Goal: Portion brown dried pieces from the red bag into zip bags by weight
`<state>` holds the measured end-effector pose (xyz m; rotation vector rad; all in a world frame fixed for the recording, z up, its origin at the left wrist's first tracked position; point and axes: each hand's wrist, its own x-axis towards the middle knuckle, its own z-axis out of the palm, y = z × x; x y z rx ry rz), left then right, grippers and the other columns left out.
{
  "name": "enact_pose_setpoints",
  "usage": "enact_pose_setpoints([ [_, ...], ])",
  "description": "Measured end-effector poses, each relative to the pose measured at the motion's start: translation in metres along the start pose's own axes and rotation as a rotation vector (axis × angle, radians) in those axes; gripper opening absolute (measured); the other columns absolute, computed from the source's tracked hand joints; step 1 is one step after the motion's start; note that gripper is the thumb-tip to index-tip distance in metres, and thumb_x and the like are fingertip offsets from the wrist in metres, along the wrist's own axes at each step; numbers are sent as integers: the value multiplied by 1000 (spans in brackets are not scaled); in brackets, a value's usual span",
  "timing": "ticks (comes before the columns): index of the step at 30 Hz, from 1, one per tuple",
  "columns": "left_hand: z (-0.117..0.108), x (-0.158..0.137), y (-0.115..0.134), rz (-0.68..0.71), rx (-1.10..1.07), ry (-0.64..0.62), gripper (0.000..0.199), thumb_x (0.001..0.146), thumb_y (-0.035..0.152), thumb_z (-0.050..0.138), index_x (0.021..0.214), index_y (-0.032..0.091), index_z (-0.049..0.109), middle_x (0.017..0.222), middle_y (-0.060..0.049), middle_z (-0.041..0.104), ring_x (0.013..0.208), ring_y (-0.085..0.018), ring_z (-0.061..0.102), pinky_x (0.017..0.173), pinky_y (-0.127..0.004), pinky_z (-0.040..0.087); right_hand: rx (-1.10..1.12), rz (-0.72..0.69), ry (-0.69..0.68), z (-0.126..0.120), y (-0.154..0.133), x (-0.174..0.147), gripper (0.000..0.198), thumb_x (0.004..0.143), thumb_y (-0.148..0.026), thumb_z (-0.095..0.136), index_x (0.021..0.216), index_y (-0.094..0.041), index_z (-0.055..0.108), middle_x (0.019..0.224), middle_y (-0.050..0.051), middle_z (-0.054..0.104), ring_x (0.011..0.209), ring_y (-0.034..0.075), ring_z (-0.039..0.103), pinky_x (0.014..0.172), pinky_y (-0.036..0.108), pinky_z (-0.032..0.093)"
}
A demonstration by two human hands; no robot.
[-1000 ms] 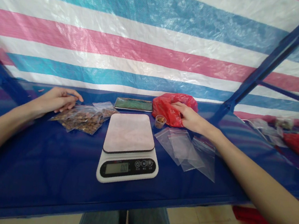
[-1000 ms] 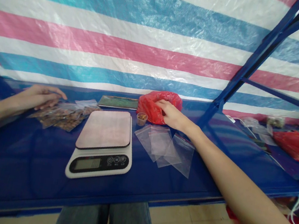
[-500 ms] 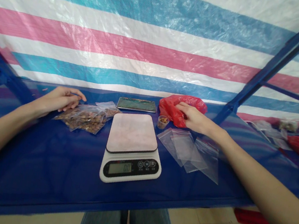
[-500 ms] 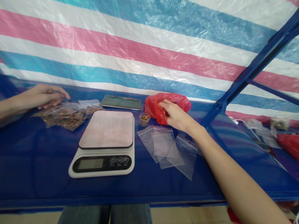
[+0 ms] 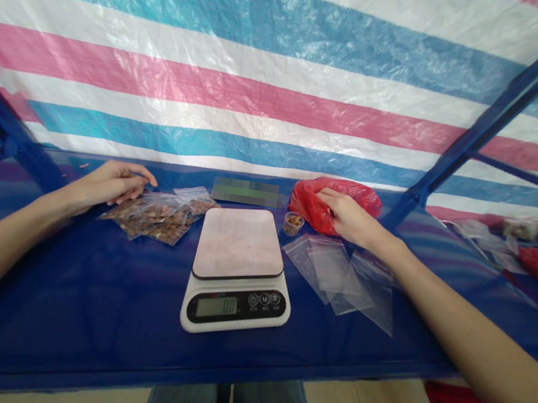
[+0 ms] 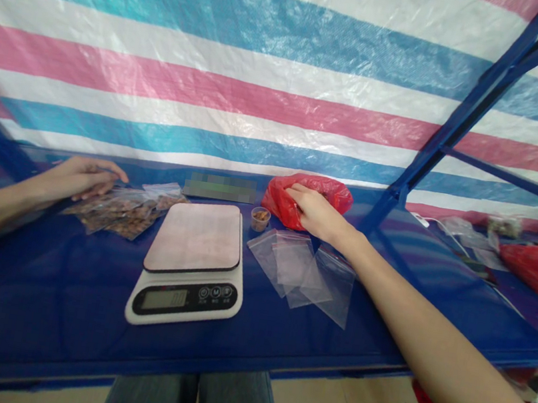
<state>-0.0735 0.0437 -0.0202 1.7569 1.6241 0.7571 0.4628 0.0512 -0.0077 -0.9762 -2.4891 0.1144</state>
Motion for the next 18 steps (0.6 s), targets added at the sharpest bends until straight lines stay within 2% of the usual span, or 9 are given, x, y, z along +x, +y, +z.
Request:
enact_pose_setpoints([
  [6, 1, -1, 3, -4, 21, 6, 36, 86, 39, 62, 110, 14, 68, 56, 5, 54, 39, -10, 41, 37, -19, 29, -19, -29, 62, -3, -6, 0, 32, 78, 0, 52, 88, -19, 75, 95, 11, 78, 87, 28, 70, 83, 39, 53],
  [9, 2, -3, 7, -13, 16, 12, 36, 86, 40, 62, 110, 14, 67, 55, 5, 54, 39, -9, 40, 37, -18, 28, -27, -26, 152, -5, -5, 0, 32, 85, -4, 52, 94, -20, 78, 100, 11, 79, 95, 30, 72, 87, 41, 54],
  [12, 3, -2, 7, -11, 10, 15, 35, 86, 39, 63, 109, 14, 68, 55, 5, 53, 39, -9, 40, 37, -18, 28, -36, 28, 261, -9, -3, 0, 25, 94, -13, 55, 95, -22, 79, 99, 10, 80, 93, 30, 73, 88, 43, 56],
  [18, 0, 3, -3, 3, 15, -3, 33, 86, 39, 64, 109, 15, 68, 57, 5, 54, 39, -9, 41, 36, -18, 30, -58, 166, 460, -22, -9, 1, 16, 93, -17, 64, 93, -24, 78, 96, 9, 81, 91, 29, 75, 85, 44, 57],
])
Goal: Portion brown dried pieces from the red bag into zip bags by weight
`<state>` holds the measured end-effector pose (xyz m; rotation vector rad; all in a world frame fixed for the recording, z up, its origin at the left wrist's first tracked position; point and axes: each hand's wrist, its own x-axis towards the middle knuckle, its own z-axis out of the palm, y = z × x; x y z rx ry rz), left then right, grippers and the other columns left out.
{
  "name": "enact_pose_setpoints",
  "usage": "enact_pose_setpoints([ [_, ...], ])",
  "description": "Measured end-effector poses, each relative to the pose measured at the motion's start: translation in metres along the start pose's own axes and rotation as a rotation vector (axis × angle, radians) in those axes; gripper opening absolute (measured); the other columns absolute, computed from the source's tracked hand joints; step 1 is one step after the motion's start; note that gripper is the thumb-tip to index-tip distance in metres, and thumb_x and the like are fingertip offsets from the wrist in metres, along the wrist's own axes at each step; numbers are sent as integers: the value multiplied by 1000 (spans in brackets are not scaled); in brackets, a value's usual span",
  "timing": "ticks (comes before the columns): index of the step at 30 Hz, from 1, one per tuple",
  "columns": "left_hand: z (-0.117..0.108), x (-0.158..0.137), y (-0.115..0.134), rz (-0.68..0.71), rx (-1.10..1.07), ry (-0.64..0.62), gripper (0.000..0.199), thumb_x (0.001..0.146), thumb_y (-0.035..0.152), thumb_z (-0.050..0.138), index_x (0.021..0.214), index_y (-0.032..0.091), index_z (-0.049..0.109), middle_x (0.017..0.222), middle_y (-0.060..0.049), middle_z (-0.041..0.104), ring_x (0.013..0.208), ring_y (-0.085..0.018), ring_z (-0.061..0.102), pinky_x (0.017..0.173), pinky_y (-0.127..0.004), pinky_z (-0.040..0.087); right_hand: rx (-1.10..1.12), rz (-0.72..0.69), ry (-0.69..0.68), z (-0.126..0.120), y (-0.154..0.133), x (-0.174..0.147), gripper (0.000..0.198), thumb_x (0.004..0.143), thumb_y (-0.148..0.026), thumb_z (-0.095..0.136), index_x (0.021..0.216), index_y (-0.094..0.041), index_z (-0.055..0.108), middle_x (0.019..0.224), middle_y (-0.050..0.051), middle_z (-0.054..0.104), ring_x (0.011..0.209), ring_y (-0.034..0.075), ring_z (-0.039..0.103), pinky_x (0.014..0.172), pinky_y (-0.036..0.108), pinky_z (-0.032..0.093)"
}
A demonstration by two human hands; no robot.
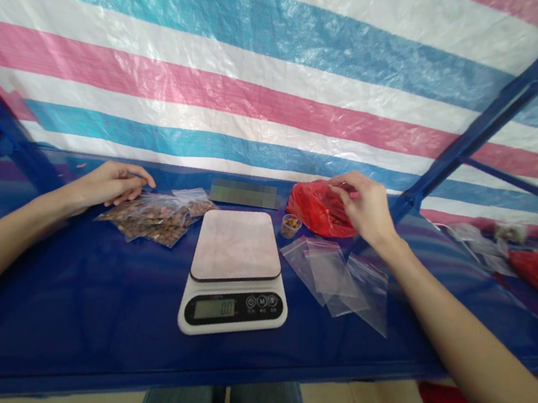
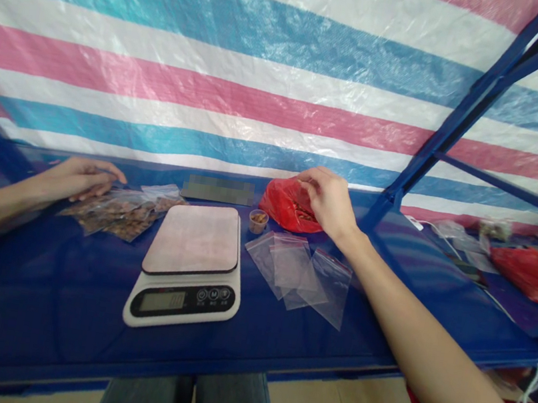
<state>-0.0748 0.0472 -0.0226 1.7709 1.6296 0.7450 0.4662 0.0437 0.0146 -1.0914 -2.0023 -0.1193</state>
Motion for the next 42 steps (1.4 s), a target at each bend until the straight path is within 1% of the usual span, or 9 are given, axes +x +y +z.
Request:
enact_pose_setpoints([
  [4, -1, 2, -4, 4, 4, -2, 32, 86, 37, 63, 110, 15, 68, 58, 5, 55, 39, -9, 42, 36, -18, 29, 86, 3, 7, 3, -23, -1, 14, 93, -18, 67, 96, -23, 80, 97, 8, 81, 89, 27, 75, 84, 42, 59],
  [8, -2, 1, -6, 6, 10, 4, 32, 86, 37, 63, 109, 15, 68, 58, 5, 54, 39, -9, 42, 35, -17, 29, 216, -46, -49, 13, -50, -7, 15, 96, -18, 67, 98, -24, 80, 100, 7, 82, 91, 25, 75, 86, 41, 60],
  [11, -2, 1, -6, -3, 11, -2, 33, 86, 38, 64, 111, 16, 69, 58, 5, 55, 39, -9, 42, 36, -17, 30, 272, -90, -117, 18, -61, -12, 14, 97, -17, 68, 96, -23, 80, 100, 7, 82, 93, 25, 75, 88, 41, 59],
  [15, -1, 1, -5, -19, 14, 9, 36, 86, 41, 64, 111, 16, 69, 58, 5, 56, 39, -9, 41, 36, -18, 30, 294, -150, -218, 17, -59, -13, 16, 99, -16, 68, 100, -23, 81, 100, 5, 82, 95, 23, 76, 89, 37, 57],
  [20, -1, 0, -2, -20, 20, 14, 36, 86, 40, 63, 111, 15, 68, 59, 4, 56, 39, -9, 41, 36, -18, 29, 293, -224, -333, 13, -50, -11, 15, 103, -22, 67, 105, -25, 82, 103, 5, 80, 95, 22, 75, 88, 36, 57],
  [24, 0, -2, -1, -22, 14, 14, 34, 86, 39, 63, 110, 15, 68, 58, 4, 55, 40, -9, 41, 36, -18, 29, 299, -253, -404, 12, -51, -10, 18, 105, -22, 65, 108, -25, 82, 103, 6, 79, 94, 22, 75, 87, 35, 57],
  [28, 0, -1, -3, -23, 2, 14, 33, 86, 37, 63, 111, 15, 68, 58, 4, 56, 40, -9, 41, 36, -17, 29, 292, -245, -395, 12, -53, -11, 19, 104, -21, 66, 111, -24, 83, 105, 6, 80, 94, 21, 75, 86, 34, 58],
  [34, 0, 1, -5, -20, 8, 15, 34, 85, 35, 63, 111, 14, 68, 55, 5, 54, 39, -9, 40, 36, -17, 29, 343, -189, -402, 16, -50, -13, 30, 101, -20, 71, 130, -25, 77, 103, 4, 83, 89, 20, 78, 85, 33, 60],
  [42, 0, -1, -3, -10, 11, 15, 33, 86, 36, 61, 111, 14, 68, 56, 5, 54, 40, -8, 40, 37, -16, 29, 328, -218, -403, 16, -51, -13, 27, 102, -20, 71, 127, -25, 79, 101, 5, 81, 87, 20, 76, 83, 33, 61],
])
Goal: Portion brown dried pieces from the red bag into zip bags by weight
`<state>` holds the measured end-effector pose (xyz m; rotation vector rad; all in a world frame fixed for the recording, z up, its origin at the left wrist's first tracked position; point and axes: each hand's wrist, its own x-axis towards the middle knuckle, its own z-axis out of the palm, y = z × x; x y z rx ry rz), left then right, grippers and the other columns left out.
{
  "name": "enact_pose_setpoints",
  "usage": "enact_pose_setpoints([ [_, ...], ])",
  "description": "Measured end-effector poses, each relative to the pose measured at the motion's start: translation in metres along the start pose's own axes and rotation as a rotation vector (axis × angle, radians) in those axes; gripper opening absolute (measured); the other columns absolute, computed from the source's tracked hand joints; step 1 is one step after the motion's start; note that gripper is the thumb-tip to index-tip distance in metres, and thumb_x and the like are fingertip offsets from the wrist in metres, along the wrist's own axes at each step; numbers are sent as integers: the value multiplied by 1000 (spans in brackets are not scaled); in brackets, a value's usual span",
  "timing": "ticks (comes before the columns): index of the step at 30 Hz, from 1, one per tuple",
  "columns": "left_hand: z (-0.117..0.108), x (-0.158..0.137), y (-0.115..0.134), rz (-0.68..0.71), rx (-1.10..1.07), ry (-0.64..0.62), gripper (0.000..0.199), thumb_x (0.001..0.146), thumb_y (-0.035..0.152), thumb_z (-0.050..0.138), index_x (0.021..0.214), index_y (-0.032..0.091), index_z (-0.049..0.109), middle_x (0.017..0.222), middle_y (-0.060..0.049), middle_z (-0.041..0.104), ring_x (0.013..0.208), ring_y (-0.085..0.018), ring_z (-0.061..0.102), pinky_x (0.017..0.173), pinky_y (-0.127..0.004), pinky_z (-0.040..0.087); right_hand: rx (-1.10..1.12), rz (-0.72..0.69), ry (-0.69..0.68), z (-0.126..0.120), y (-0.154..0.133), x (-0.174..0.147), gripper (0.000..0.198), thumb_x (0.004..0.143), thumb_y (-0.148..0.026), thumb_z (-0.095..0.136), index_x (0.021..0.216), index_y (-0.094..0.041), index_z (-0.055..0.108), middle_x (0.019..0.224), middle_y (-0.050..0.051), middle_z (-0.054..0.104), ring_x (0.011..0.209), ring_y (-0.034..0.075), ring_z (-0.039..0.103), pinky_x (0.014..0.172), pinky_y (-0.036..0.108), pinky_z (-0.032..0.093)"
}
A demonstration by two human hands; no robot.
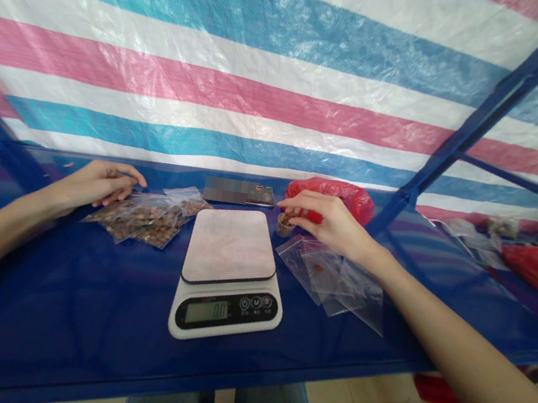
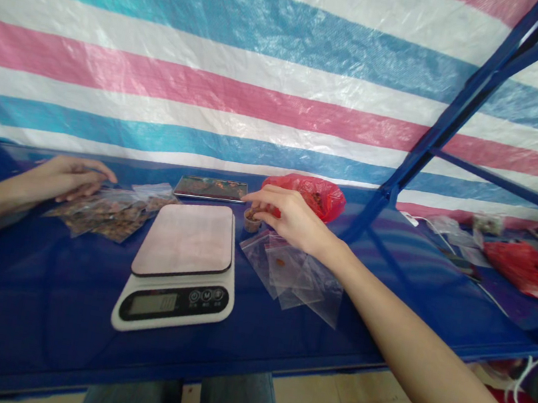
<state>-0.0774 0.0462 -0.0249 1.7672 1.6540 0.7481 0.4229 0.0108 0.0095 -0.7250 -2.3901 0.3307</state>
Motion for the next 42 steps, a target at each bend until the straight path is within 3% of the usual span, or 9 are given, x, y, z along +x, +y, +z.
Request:
enact_pose_setpoints([
  [9, 0, 4, -4, -5, -8, -2, 33, 86, 36, 61, 111, 14, 68, 56, 6, 54, 39, -8, 39, 36, -16, 28, 14, 51, 45, -1, 0, -2, 28, 99, -22, 73, 126, -22, 79, 110, 7, 85, 94, 23, 80, 88, 35, 63],
  [13, -1, 4, -5, -6, -5, 1, 36, 84, 37, 63, 112, 14, 68, 56, 6, 55, 38, -8, 39, 36, -17, 28, -38, 64, 71, -3, -2, -2, 27, 106, -22, 61, 124, -21, 81, 115, 8, 85, 104, 25, 81, 94, 36, 61],
  [23, -1, 4, -5, -21, 11, 13, 40, 83, 41, 63, 112, 15, 69, 57, 5, 56, 39, -9, 40, 37, -18, 28, 33, 72, 160, -3, -6, -3, 33, 107, -20, 52, 125, -21, 80, 103, 6, 85, 94, 22, 80, 87, 35, 60],
  [28, 0, 3, -4, -16, 7, 13, 40, 84, 43, 63, 112, 15, 69, 56, 6, 54, 39, -9, 39, 37, -18, 28, 31, 60, 109, -1, -6, -2, 32, 106, -20, 54, 126, -21, 79, 107, 6, 85, 96, 22, 80, 88, 34, 59],
  [32, 0, 3, -3, -21, 8, 9, 39, 84, 43, 63, 111, 15, 68, 57, 5, 54, 39, -8, 39, 37, -18, 28, 0, 63, 172, -10, -9, -1, 27, 103, -20, 57, 112, -20, 82, 103, 7, 84, 96, 22, 77, 88, 35, 56],
  [34, 0, 3, -2, -26, 6, 6, 39, 85, 43, 62, 112, 15, 68, 57, 6, 53, 39, -8, 39, 37, -18, 28, 31, 100, 85, -20, -11, -1, 21, 100, -24, 62, 101, -19, 82, 97, 6, 83, 88, 21, 75, 81, 32, 55],
  [39, 1, 1, 3, -35, 8, 10, 40, 84, 43, 63, 112, 15, 68, 57, 6, 53, 40, -9, 39, 37, -18, 28, 194, 308, -544, -40, -11, -8, 23, 89, -39, 81, 82, -17, 79, 68, -1, 71, 62, 13, 61, 57, 26, 43],
  [42, 2, 0, 5, -32, 15, 13, 41, 82, 44, 64, 111, 15, 68, 57, 5, 53, 40, -9, 39, 37, -19, 29, 253, 404, -684, -40, -7, -14, 29, 84, -40, 86, 72, -17, 74, 64, -2, 67, 60, 13, 59, 55, 25, 41],
])
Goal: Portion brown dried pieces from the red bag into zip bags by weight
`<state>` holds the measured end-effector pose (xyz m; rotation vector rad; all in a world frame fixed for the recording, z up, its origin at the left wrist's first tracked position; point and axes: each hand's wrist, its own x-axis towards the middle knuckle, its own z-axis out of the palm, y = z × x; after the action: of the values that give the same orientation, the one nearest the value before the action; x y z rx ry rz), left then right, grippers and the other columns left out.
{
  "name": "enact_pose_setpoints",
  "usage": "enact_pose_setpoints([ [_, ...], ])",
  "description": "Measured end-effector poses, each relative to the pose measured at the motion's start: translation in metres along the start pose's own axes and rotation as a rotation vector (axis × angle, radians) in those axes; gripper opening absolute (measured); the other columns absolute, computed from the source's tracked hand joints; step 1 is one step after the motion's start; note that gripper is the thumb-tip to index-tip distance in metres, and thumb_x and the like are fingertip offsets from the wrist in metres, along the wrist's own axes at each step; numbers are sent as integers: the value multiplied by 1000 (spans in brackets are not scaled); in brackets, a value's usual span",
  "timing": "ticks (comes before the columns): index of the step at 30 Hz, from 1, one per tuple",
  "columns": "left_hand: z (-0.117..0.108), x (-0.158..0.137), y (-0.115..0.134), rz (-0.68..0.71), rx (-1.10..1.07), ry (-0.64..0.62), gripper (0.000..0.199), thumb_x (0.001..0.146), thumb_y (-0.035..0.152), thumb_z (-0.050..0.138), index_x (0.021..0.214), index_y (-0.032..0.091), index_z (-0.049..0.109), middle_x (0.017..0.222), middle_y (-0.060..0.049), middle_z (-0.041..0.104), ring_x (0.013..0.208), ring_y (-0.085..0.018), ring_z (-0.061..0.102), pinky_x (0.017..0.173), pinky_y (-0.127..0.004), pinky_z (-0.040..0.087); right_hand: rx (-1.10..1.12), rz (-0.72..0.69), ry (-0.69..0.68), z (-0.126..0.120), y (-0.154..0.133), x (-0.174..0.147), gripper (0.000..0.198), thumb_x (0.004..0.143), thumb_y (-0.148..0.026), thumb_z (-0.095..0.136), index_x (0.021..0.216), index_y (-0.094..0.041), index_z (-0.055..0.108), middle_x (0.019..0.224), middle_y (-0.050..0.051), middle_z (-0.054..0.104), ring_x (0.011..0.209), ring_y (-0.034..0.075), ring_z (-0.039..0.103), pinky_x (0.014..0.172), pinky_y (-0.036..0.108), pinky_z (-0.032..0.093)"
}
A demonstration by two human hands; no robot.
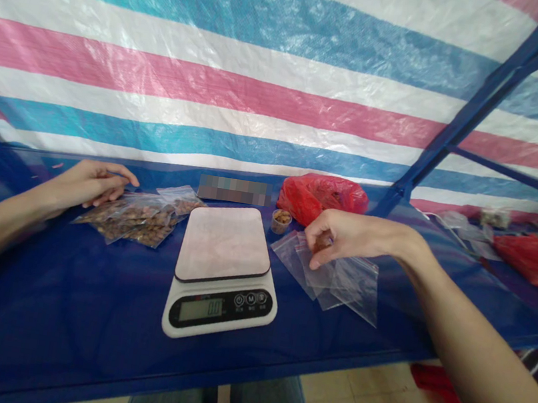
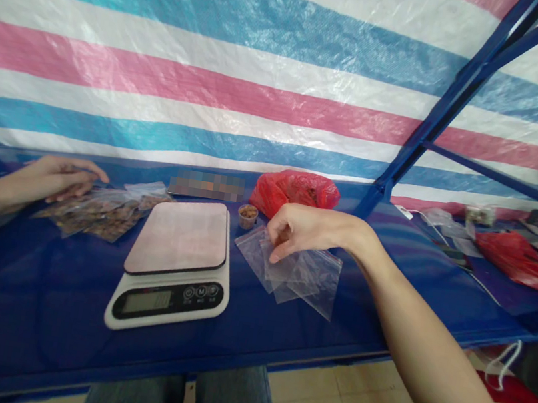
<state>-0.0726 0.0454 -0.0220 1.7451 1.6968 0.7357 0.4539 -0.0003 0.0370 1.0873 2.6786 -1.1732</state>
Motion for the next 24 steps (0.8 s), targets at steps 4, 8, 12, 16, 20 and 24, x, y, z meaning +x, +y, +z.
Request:
enact_pose_setpoints([
  [4, 0, 0, 0, -2, 4, 9, 43, 81, 46, 65, 110, 15, 68, 56, 5, 53, 40, -10, 39, 37, -20, 29, 15, 6, -41, 2, 2, 1, 25, 85, -39, 84, 77, -17, 78, 69, 0, 72, 63, 15, 64, 57, 25, 45],
  [8, -2, 3, -4, -1, 10, -3, 45, 81, 46, 65, 112, 15, 68, 57, 5, 54, 40, -10, 40, 37, -20, 29, -76, -132, 281, 2, -5, 7, 23, 94, -40, 76, 92, -18, 82, 75, 1, 75, 65, 15, 63, 60, 27, 45],
  [12, -3, 4, -7, -1, 17, -6, 45, 83, 47, 65, 114, 15, 68, 57, 5, 54, 40, -10, 40, 37, -19, 29, -80, -208, 713, 9, -8, 20, 20, 97, -36, 74, 98, -18, 81, 75, 1, 74, 65, 15, 62, 63, 29, 44],
  [16, -2, 3, -8, 12, 9, -8, 43, 84, 46, 64, 114, 15, 68, 58, 5, 54, 41, -9, 40, 38, -19, 29, -59, -218, 726, 17, -6, 28, 19, 94, -37, 77, 97, -18, 81, 77, 2, 76, 65, 15, 64, 64, 29, 45],
  [20, -2, 3, -6, 22, 9, -1, 43, 83, 46, 64, 112, 14, 68, 57, 5, 54, 40, -10, 40, 37, -19, 29, -44, -202, 686, 18, -5, 28, 20, 94, -37, 79, 97, -18, 83, 83, 4, 80, 69, 15, 68, 64, 28, 45],
  [24, -1, 2, -3, 17, -2, -9, 43, 82, 44, 64, 112, 14, 68, 58, 5, 54, 40, -9, 40, 37, -19, 29, -29, -196, 675, 17, -5, 27, 19, 92, -38, 81, 93, -19, 83, 84, 5, 81, 71, 16, 70, 64, 28, 47],
])
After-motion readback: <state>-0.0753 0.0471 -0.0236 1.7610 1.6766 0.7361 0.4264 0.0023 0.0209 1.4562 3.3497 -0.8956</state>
